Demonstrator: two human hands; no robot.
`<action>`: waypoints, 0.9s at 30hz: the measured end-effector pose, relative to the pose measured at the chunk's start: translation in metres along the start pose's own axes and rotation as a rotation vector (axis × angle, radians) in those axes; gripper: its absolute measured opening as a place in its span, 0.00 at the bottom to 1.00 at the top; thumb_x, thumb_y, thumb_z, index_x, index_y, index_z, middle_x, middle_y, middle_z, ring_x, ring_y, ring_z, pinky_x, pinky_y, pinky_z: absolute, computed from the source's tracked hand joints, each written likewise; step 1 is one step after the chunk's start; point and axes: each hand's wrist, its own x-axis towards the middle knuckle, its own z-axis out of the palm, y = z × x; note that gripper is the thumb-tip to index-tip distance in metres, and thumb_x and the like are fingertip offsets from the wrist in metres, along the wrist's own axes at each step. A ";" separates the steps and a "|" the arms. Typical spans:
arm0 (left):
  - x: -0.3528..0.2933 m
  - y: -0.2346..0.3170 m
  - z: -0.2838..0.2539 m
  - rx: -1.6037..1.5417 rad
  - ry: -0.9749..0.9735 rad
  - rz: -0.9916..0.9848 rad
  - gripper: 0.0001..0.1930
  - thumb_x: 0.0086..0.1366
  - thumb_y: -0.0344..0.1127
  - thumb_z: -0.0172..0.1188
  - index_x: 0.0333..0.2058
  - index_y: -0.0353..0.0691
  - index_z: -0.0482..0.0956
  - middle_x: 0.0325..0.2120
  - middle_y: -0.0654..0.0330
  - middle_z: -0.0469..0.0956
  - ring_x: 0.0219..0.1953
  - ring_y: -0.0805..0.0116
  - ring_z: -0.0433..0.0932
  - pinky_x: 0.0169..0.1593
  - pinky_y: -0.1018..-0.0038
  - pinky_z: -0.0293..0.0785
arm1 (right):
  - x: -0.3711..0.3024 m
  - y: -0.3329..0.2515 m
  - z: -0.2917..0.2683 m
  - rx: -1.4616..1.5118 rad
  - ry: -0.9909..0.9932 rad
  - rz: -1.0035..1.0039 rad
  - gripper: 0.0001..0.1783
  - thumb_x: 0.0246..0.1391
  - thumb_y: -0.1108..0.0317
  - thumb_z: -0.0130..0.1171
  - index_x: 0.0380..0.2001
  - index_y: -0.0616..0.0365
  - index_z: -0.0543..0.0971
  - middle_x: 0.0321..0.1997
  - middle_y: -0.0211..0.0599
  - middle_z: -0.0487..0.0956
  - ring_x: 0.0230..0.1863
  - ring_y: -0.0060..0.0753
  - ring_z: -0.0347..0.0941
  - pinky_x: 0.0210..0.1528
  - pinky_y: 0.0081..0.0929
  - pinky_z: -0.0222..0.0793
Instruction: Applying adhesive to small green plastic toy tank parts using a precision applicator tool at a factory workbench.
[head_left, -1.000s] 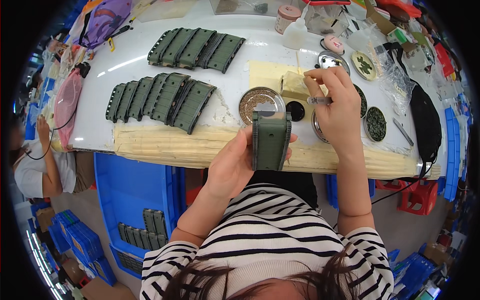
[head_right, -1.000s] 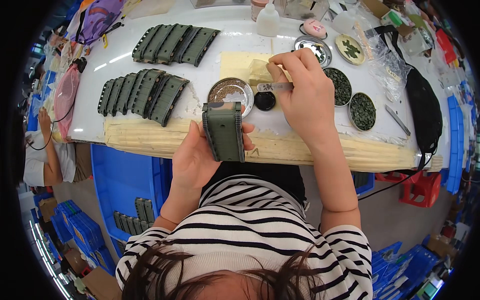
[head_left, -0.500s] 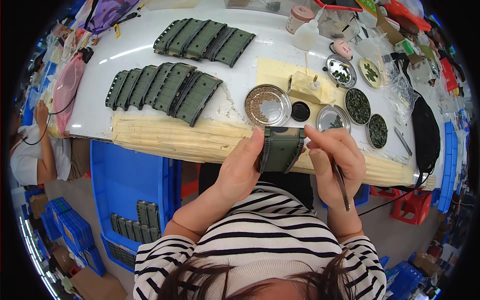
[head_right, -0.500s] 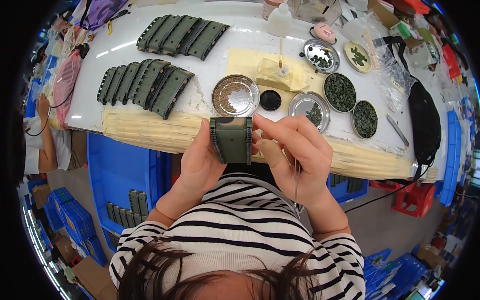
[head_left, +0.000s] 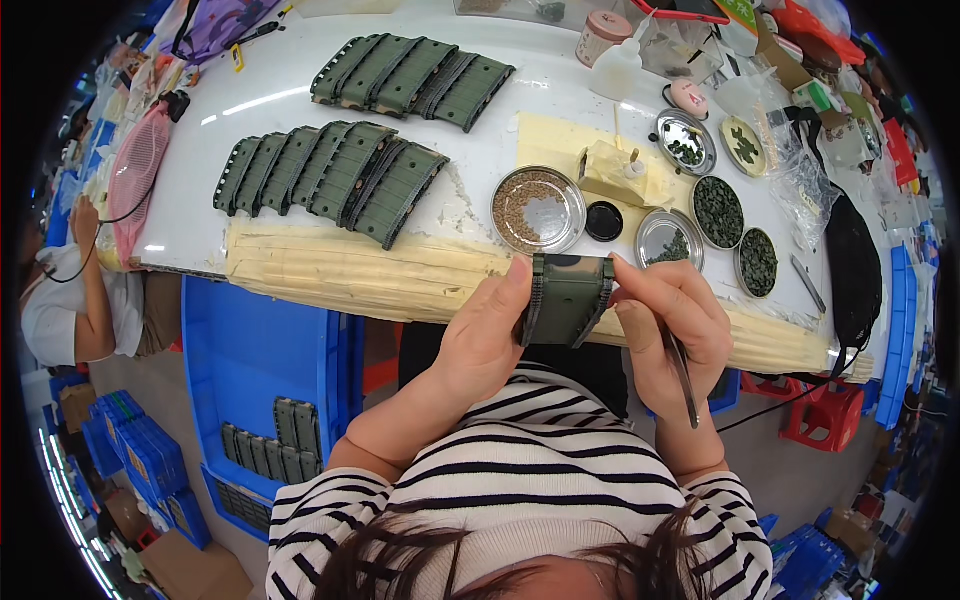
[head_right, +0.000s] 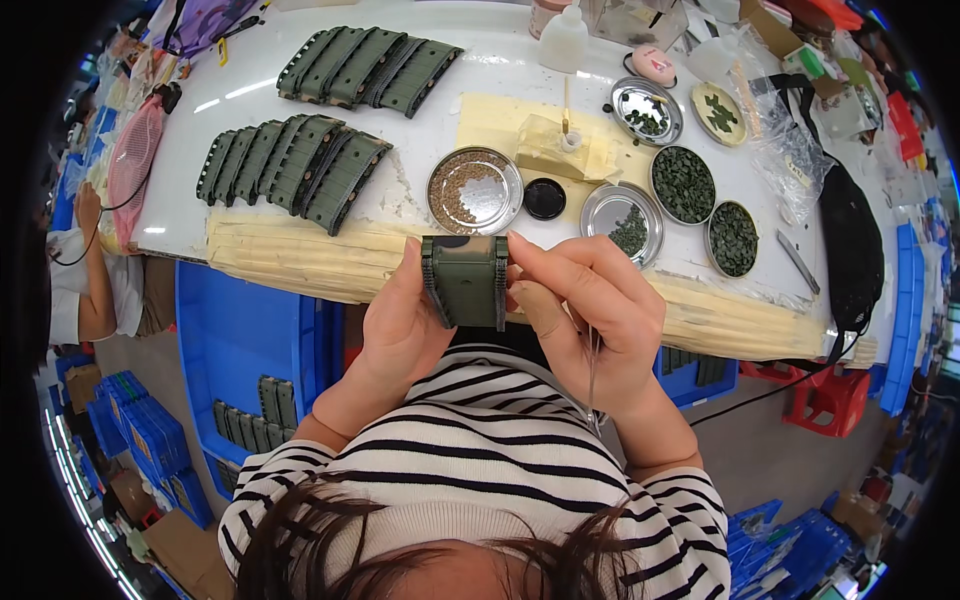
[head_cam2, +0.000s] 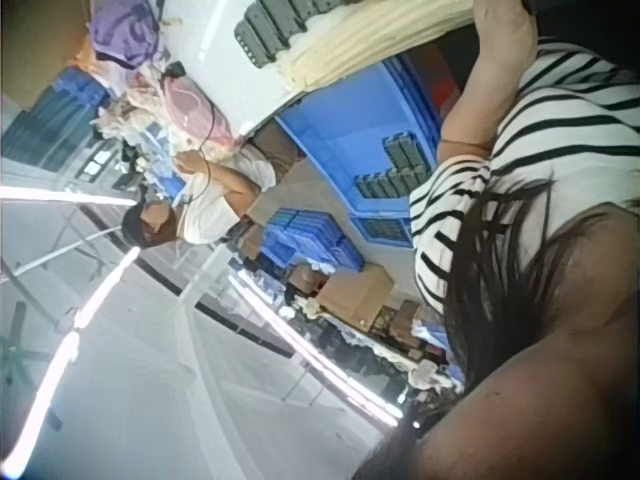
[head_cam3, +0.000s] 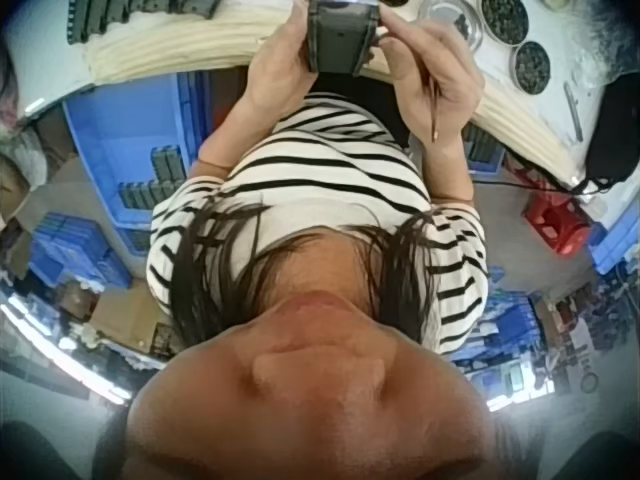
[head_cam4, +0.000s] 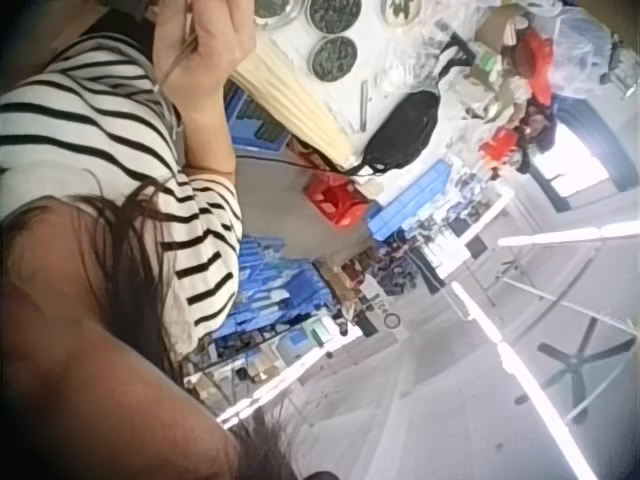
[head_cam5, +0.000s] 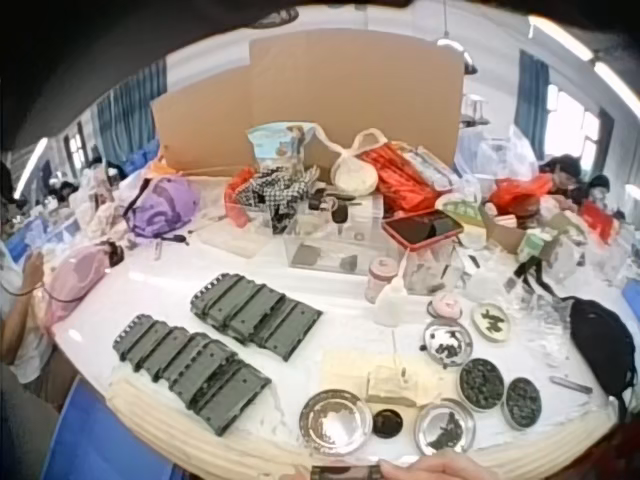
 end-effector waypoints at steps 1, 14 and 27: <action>0.000 0.000 0.000 -0.001 0.000 -0.001 0.33 0.73 0.56 0.26 0.54 0.30 0.67 0.46 0.49 0.75 0.49 0.59 0.76 0.54 0.60 0.72 | 0.000 0.000 0.000 0.003 0.002 0.003 0.18 0.48 0.81 0.62 0.45 0.66 0.80 0.30 0.38 0.77 0.28 0.23 0.74 0.29 0.16 0.68; 0.001 0.009 0.011 0.089 -0.022 -0.014 0.38 0.72 0.60 0.24 0.57 0.28 0.64 0.47 0.47 0.75 0.45 0.61 0.76 0.53 0.64 0.72 | -0.002 0.002 -0.009 -0.002 0.130 0.079 0.17 0.59 0.63 0.52 0.41 0.64 0.81 0.28 0.33 0.73 0.26 0.21 0.66 0.27 0.17 0.61; -0.010 0.037 -0.010 0.599 0.177 0.317 0.34 0.50 0.24 0.69 0.52 0.38 0.58 0.41 0.55 0.76 0.43 0.73 0.74 0.46 0.77 0.71 | -0.006 0.006 -0.025 -0.008 0.240 0.119 0.50 0.60 0.30 0.19 0.30 0.63 0.81 0.24 0.36 0.73 0.24 0.24 0.65 0.24 0.19 0.57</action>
